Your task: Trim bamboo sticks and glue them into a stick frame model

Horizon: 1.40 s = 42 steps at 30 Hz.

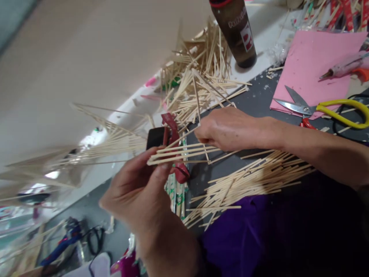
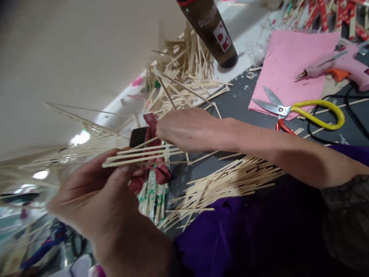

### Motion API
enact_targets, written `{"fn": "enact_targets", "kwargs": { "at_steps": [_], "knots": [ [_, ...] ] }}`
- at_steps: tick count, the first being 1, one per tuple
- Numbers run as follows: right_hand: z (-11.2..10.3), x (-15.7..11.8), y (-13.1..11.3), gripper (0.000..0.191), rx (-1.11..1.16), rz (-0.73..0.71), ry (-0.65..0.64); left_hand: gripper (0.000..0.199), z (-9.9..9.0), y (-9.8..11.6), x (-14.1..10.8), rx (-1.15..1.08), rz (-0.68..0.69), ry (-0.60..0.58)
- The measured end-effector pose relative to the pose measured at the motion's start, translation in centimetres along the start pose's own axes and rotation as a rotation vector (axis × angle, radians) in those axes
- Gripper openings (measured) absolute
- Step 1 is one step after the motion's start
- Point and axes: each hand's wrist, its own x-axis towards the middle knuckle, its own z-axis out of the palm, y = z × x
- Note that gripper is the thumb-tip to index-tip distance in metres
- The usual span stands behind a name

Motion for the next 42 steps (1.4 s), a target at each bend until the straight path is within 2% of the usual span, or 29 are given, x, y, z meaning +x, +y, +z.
{"fn": "enact_targets", "kwargs": {
  "at_steps": [6,10,15,23,31,42],
  "knots": [
    [0.30,0.26,0.66,0.027,-0.053,-0.039,0.028,0.033,0.59,0.80,-0.17,-0.114,-0.005,0.011],
    [0.41,0.49,0.78,0.027,-0.047,-0.060,0.014,0.034,0.47,0.54,-0.04,-0.143,-0.003,-0.001],
    [0.49,0.56,0.86,0.028,-0.060,-0.074,0.001,0.035,0.26,-0.04,0.13,-0.141,-0.003,-0.015],
    [0.27,0.49,0.85,0.029,-0.048,-0.097,-0.030,0.034,0.53,0.52,0.00,-0.149,-0.010,-0.005],
    [0.21,0.52,0.68,0.027,-0.067,-0.095,-0.028,0.036,0.35,-0.14,0.19,-0.107,-0.019,0.011],
    [0.27,0.49,0.79,0.026,-0.040,-0.090,-0.034,0.034,0.43,0.04,0.11,-0.134,-0.011,-0.009]
  ]
}}
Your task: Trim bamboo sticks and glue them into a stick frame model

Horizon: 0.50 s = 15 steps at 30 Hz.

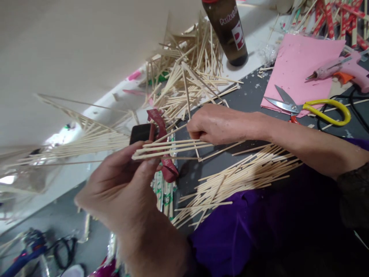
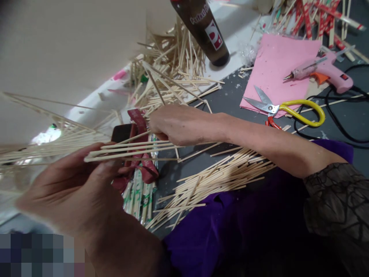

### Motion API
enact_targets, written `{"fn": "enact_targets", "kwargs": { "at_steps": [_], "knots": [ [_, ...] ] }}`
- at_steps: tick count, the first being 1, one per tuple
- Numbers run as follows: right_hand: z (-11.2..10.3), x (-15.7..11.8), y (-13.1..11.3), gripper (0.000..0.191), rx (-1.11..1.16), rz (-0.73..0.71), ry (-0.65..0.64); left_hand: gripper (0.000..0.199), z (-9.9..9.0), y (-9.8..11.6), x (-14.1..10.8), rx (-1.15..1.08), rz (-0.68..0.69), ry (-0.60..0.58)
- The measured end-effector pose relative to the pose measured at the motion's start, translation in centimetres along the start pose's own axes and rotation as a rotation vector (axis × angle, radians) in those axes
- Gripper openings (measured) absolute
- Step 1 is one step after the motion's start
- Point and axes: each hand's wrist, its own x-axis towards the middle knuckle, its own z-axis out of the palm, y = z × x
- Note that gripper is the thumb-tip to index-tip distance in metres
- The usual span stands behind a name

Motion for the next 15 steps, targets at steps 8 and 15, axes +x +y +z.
{"fn": "enact_targets", "kwargs": {
  "at_steps": [8,15],
  "knots": [
    [-0.09,-0.22,-0.48,0.026,0.063,0.050,-0.004,0.032,-0.55,0.19,-0.04,0.028,-0.064,-0.057],
    [-0.01,-0.30,-0.57,0.027,0.070,0.069,0.001,0.032,-0.72,0.50,-0.16,0.000,-0.069,-0.086]
  ]
}}
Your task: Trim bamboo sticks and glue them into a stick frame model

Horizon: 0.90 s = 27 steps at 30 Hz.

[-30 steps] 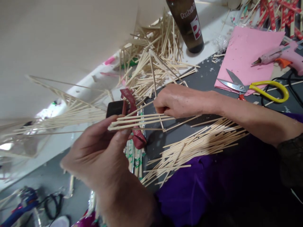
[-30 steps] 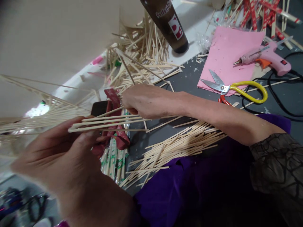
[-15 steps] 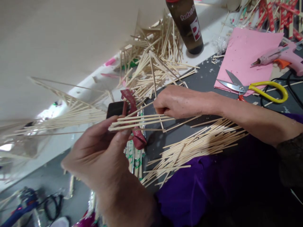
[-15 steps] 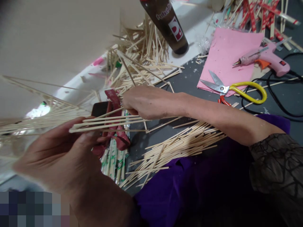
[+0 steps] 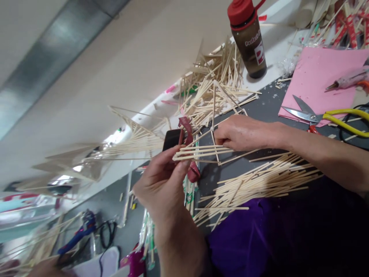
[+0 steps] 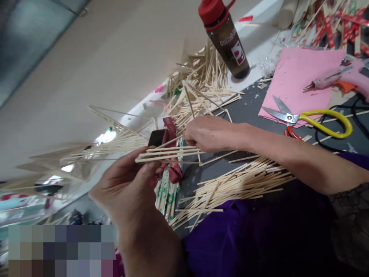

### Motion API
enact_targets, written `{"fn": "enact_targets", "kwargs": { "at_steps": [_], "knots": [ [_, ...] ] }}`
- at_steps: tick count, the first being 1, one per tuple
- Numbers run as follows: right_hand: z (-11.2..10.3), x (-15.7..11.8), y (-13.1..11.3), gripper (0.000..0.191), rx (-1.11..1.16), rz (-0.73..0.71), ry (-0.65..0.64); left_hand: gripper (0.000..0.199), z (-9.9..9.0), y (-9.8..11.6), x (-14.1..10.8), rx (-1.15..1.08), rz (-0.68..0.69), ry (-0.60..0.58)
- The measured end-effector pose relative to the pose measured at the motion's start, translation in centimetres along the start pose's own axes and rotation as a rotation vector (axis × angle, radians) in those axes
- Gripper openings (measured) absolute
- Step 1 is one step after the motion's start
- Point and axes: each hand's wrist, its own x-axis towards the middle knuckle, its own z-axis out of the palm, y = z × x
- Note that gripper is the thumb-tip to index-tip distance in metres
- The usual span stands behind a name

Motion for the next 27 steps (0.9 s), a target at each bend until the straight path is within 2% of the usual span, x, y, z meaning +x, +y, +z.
{"fn": "enact_targets", "kwargs": {
  "at_steps": [6,12,16,24,27],
  "knots": [
    [0.1,0.1,0.1,0.028,0.011,-0.013,0.008,0.028,0.2,0.8,-0.1,-0.012,-0.066,0.007],
    [0.1,0.1,0.0,0.026,0.041,-0.001,0.026,0.030,-0.1,-0.2,0.1,0.044,0.008,0.039],
    [0.2,0.2,0.1,0.026,0.032,-0.008,0.024,0.031,-0.3,-0.6,0.2,0.072,0.010,0.040],
    [0.2,0.2,-0.1,0.027,-0.002,0.017,-0.023,0.029,-0.3,0.5,-0.1,-0.004,-0.082,-0.028],
    [0.3,0.3,0.0,0.026,0.007,0.018,-0.020,0.028,-0.4,0.3,-0.1,0.016,-0.077,-0.017]
  ]
}}
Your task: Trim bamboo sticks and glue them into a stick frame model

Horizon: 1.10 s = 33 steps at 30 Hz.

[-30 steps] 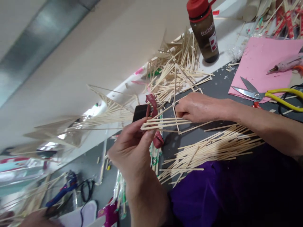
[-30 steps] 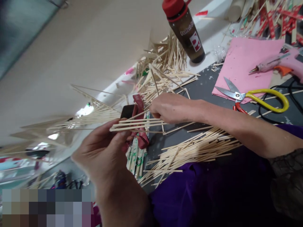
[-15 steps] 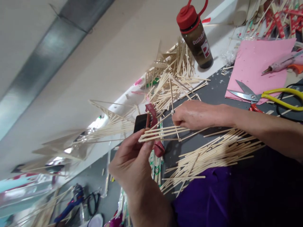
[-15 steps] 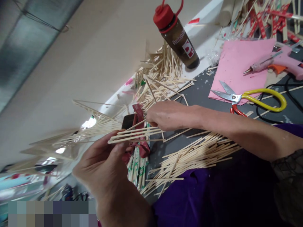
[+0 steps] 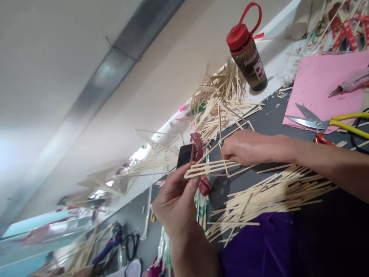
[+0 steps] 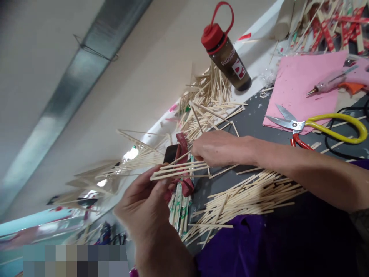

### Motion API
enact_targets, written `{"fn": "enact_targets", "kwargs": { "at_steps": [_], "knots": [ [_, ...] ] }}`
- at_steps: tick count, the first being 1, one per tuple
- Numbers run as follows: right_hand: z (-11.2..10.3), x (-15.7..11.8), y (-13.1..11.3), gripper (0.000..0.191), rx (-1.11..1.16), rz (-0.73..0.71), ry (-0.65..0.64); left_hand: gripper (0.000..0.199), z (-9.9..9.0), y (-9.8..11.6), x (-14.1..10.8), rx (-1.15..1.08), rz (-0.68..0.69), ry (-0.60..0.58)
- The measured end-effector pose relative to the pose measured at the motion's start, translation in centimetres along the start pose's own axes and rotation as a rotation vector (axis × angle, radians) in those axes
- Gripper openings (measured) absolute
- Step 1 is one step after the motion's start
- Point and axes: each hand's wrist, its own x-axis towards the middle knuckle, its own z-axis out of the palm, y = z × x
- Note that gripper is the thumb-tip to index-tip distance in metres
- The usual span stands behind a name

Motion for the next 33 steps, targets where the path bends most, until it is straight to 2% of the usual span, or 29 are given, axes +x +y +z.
{"fn": "enact_targets", "kwargs": {
  "at_steps": [8,14,18,28,33],
  "knots": [
    [-0.5,0.0,-0.2,0.022,0.146,0.040,-0.066,0.029,-1.4,-1.7,0.3,0.083,0.082,0.044],
    [-1.0,-0.2,-0.1,0.021,0.257,0.002,-0.091,0.029,-1.2,-1.4,0.3,0.067,0.160,0.076],
    [-1.5,-0.3,-0.2,0.020,0.244,0.022,-0.133,0.029,-1.0,-1.3,0.2,0.055,0.150,0.078],
    [-0.8,-0.2,0.0,0.021,0.261,-0.026,-0.077,0.029,-1.0,-1.3,0.2,0.035,0.142,0.070],
    [-1.0,-0.1,-0.1,0.021,0.266,-0.007,-0.097,0.029,-1.1,-1.4,0.3,0.056,0.146,0.069]
  ]
}}
